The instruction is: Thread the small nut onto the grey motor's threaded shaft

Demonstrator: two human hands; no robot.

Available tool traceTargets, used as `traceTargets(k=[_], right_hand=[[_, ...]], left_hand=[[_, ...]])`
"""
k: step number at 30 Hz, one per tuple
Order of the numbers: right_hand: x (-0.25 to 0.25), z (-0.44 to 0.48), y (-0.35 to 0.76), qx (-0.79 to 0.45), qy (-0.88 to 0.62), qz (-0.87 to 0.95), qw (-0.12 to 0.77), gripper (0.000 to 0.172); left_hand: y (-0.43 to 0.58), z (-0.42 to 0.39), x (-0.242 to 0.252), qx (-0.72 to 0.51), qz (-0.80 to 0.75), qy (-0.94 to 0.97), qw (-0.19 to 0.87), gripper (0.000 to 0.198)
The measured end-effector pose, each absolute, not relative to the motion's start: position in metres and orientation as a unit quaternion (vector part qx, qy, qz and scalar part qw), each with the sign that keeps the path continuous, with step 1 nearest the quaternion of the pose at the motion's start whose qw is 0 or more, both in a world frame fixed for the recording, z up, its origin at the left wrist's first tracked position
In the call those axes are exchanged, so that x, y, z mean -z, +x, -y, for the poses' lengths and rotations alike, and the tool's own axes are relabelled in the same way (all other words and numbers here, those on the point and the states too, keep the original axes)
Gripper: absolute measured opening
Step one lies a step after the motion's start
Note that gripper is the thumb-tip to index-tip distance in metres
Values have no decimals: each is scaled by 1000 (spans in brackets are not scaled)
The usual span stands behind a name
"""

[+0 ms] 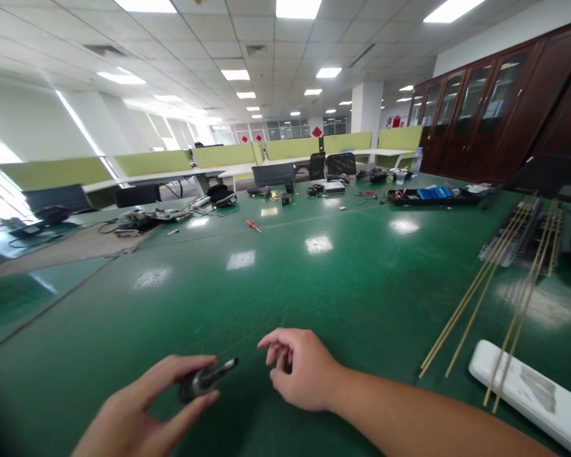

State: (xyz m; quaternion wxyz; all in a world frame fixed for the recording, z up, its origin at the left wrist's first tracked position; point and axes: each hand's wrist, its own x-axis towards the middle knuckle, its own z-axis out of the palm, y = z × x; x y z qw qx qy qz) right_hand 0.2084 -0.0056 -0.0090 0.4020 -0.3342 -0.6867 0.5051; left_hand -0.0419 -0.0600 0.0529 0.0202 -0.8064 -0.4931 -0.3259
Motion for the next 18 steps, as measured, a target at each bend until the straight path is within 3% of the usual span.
traceTargets(k=[3, 12, 18], right_hand=[[7, 5, 210, -428, -371, 719, 404, 53], [4, 11, 207, -387, -384, 749, 376, 28], [6, 8, 207, -415, -395, 738, 357, 19]], left_hand=[[-4, 39, -38, 296, 431, -852, -7, 21], [-7, 30, 11, 336, 424, -841, 5, 33], [-8, 32, 13, 324, 455, -825, -80, 25]])
